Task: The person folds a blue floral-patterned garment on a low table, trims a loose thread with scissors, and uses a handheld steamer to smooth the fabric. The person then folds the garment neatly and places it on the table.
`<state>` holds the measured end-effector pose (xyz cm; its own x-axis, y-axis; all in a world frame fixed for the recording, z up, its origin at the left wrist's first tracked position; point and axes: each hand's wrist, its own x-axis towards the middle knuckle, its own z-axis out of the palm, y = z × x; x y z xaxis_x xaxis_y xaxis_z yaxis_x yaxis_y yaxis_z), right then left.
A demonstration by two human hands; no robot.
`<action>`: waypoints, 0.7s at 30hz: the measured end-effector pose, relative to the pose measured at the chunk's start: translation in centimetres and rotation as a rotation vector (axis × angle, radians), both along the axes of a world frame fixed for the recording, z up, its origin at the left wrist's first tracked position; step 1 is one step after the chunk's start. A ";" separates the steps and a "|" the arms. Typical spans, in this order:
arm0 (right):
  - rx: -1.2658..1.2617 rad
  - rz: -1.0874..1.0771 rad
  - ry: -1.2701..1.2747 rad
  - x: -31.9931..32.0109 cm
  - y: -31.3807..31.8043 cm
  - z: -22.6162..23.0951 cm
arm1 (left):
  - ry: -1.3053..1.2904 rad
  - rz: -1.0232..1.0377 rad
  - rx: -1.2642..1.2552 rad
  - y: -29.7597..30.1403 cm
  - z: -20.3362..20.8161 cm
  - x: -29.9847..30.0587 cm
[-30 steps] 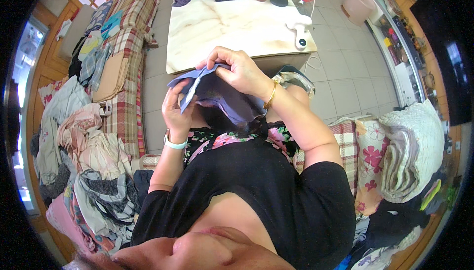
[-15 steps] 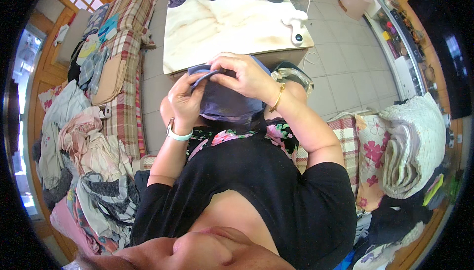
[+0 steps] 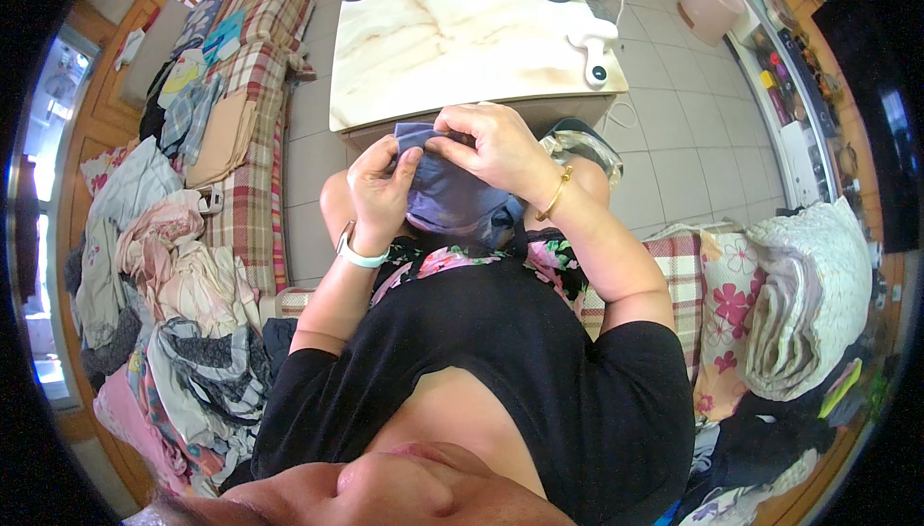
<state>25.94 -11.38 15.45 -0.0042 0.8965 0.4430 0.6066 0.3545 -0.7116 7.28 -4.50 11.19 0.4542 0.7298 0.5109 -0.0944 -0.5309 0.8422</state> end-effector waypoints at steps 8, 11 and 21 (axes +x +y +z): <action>-0.144 -0.015 0.146 1.0 -0.4 0.4 | -0.132 -0.045 -0.125 0.7 0.3 1.7; -0.133 0.001 0.177 1.3 -0.7 0.8 | -0.144 -0.063 -0.194 0.6 0.5 2.2; -0.252 0.229 0.010 6.0 -1.6 4.2 | -0.236 -0.116 -0.174 5.4 8.8 3.0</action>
